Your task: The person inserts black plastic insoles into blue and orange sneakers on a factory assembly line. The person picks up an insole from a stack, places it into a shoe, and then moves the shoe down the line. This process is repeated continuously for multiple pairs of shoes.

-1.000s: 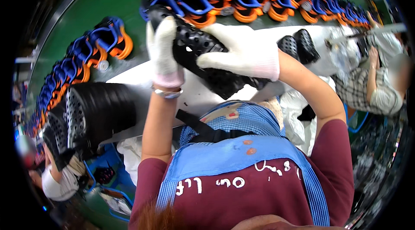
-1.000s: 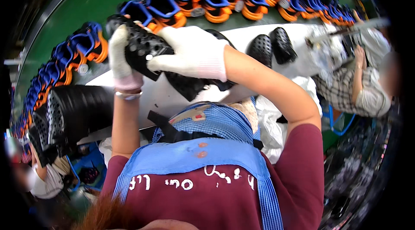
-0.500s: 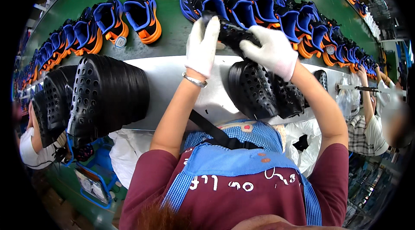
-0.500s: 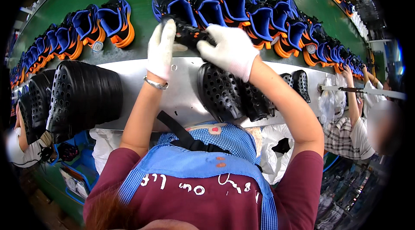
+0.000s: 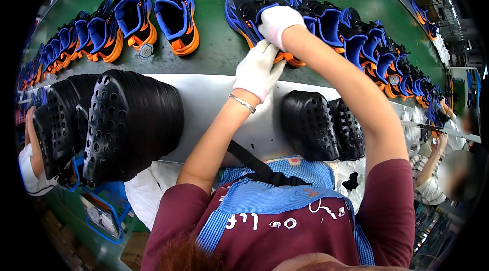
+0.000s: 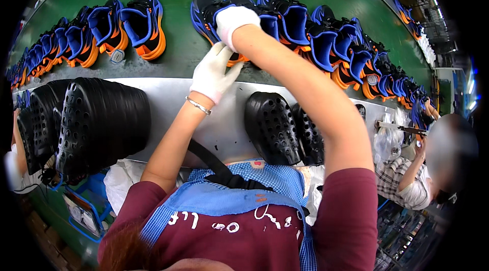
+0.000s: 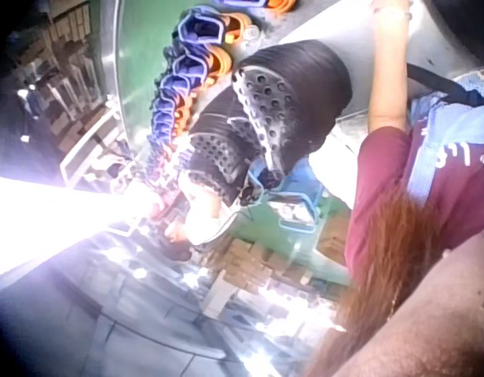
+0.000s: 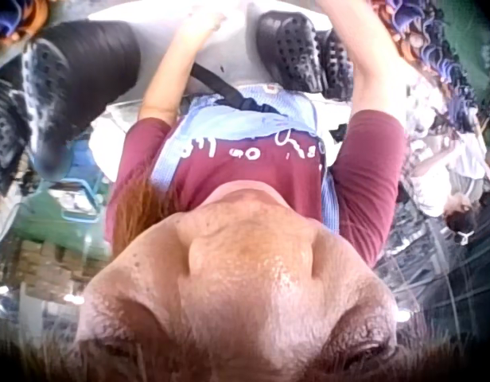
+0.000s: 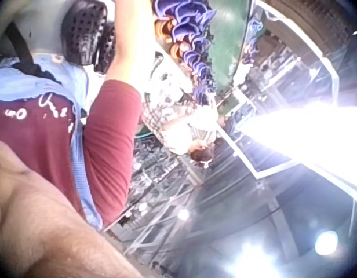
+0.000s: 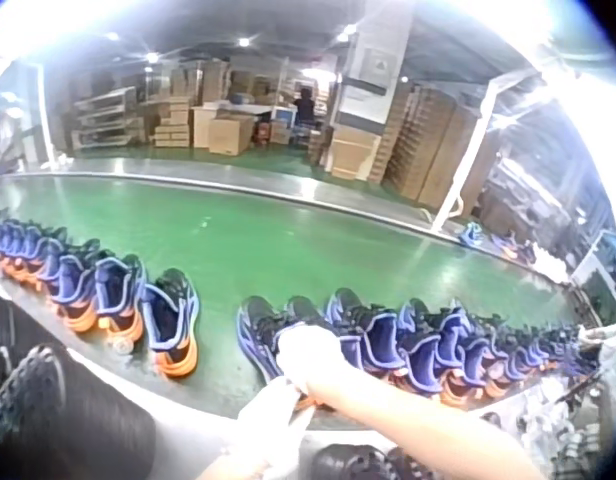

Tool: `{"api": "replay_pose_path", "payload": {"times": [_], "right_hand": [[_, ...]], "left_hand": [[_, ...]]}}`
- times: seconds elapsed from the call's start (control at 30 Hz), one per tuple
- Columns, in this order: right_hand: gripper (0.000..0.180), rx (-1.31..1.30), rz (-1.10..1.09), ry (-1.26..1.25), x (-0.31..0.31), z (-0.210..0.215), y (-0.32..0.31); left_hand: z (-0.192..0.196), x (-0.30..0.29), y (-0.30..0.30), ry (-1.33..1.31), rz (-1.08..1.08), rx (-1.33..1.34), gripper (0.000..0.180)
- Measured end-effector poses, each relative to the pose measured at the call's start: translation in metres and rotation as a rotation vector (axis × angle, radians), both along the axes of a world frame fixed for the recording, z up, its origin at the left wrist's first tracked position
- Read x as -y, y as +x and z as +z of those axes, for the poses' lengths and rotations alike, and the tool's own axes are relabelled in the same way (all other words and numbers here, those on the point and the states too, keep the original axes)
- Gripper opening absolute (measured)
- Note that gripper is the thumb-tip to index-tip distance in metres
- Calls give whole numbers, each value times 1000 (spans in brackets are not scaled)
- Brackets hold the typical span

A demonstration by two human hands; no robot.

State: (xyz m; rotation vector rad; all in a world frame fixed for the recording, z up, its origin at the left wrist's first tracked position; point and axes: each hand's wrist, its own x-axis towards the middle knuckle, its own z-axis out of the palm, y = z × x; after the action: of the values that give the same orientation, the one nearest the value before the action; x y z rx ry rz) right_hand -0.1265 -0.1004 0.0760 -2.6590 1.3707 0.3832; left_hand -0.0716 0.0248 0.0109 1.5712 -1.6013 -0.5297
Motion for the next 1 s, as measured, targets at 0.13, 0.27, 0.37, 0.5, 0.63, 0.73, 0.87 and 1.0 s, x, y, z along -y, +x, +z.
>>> {"api": "replay_pose_path", "payload": {"times": [0.13, 0.27, 0.37, 0.5, 0.63, 0.73, 0.87, 1.0], "right_hand": [[28, 7, -90, 153, 24, -22, 8], [32, 19, -11, 277, 25, -13, 12], [29, 60, 14, 213, 23, -20, 15], [26, 5, 70, 132, 28, -34, 17], [27, 10, 152, 66, 28, -39, 18], [27, 31, -3, 152, 24, -25, 19], [30, 188, -3, 238, 16, -14, 1], [46, 400, 120, 119, -12, 28, -76]], "left_hand": [[10, 19, -4, 257, 0, 140, 33], [3, 55, 7, 527, -173, 299, 32], [-3, 67, 11, 658, -269, 292, 37], [2, 67, 12, 641, -288, 310, 40], [3, 68, 9, 667, -272, 439, 37], [8, 69, 6, 665, -254, 454, 43], [6, 71, 6, 613, -273, 509, 52], [-6, 75, 19, 692, -254, 345, 45]]}}
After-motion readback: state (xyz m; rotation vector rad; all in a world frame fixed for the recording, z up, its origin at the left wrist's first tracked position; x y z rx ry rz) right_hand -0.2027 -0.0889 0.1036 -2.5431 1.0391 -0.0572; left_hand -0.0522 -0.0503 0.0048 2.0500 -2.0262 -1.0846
